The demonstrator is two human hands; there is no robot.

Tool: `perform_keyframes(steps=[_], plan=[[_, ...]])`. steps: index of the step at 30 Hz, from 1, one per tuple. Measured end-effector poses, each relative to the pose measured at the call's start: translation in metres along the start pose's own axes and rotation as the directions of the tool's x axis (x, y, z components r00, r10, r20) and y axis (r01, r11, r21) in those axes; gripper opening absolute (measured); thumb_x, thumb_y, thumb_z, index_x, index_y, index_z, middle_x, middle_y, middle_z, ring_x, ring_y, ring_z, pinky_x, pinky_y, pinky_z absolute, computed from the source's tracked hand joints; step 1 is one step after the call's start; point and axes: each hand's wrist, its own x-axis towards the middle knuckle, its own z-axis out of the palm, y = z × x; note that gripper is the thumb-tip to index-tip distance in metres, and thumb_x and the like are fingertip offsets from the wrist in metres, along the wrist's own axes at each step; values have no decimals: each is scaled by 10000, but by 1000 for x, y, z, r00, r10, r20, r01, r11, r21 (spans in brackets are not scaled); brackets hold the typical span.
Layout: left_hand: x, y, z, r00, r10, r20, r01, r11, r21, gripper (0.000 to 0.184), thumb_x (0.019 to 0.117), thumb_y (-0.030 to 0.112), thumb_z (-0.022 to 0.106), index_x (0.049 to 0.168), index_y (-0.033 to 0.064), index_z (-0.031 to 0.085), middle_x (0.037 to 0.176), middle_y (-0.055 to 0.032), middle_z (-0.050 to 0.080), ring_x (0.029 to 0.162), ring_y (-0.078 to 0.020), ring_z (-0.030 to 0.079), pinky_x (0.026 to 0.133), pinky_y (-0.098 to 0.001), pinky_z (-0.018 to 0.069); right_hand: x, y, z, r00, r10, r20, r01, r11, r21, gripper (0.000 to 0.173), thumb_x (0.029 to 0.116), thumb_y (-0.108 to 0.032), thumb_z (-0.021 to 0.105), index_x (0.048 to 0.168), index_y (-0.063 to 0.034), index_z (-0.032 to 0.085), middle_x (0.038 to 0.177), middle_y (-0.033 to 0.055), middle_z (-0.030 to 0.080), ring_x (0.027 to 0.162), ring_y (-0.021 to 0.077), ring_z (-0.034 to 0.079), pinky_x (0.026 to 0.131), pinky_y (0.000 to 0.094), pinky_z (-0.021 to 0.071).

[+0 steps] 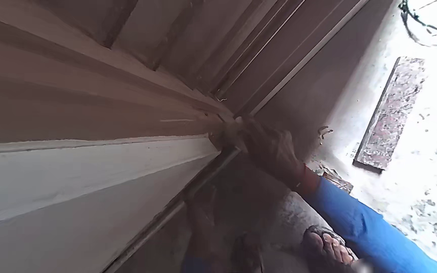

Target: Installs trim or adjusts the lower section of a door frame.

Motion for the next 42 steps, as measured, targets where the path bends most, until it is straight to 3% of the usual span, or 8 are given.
perform_keyframes(steps=[6,21,25,27,30,34,38,42], plan=[[-2,1,3,1000,-5,-19,4,1000,-27,548,1117,466,274,1423,43,440,1161,-188,682,957,-309,729,805,-478,629,-6,-7,-7,1000,-4,-17,4,999,-36,361,980,-221,632,1311,-83,670,968,90,735,734,229,702,550,383,562],[4,-3,4,999,-14,-33,13,1000,-24,589,1106,505,275,1443,46,425,1233,-196,658,1024,-313,714,837,-488,619,-5,-4,-1,997,-61,-51,58,996,-63,366,987,-208,635,1325,-73,672,897,105,709,638,225,656,490,364,510],[1,1,4,998,-33,-46,34,999,21,621,1103,526,247,1455,47,424,1219,-193,666,1022,-305,712,846,-476,615,-13,-13,-21,993,-35,-117,23,995,-97,360,979,-198,649,1311,-61,673,928,94,716,699,202,669,535,343,519],[-4,3,6,998,-22,-54,24,999,37,584,1115,485,249,1440,36,433,1187,-192,682,986,-299,725,827,-463,624,-11,-15,3,999,-35,5,35,993,-112,306,961,-189,655,1250,-106,709,1031,102,735,797,239,709,596,385,568],[1,5,7,1000,6,-13,-6,1000,16,564,1117,466,276,1465,46,418,1233,-197,658,1025,-308,713,840,-477,623,-14,-4,41,986,-127,109,138,985,-103,214,967,-142,632,1157,-105,725,939,126,709,754,288,705,570,421,580],[3,2,-1,998,-43,-48,41,999,-27,544,1110,475,311,1417,55,470,1185,-176,682,997,-302,725,820,-473,631,-20,7,-4,999,25,-29,-30,980,-194,294,997,-271,609,1169,-54,709,791,81,703,607,237,661,486,397,512],[3,6,2,998,-43,-40,41,999,-29,583,1108,499,278,1412,33,451,1165,-182,685,975,-299,729,814,-471,632,-1,2,-32,995,-33,-96,21,993,-119,329,1003,-264,628,1259,-61,668,868,87,719,660,219,666,523,376,509],[1,5,8,997,-48,-59,47,999,-8,581,1112,495,261,1398,29,458,1148,-176,687,953,-290,729,796,-457,630,-12,-5,2,996,-82,-25,79,992,-96,293,994,-227,628,1239,-82,694,945,84,735,735,220,705,573,365,568]])
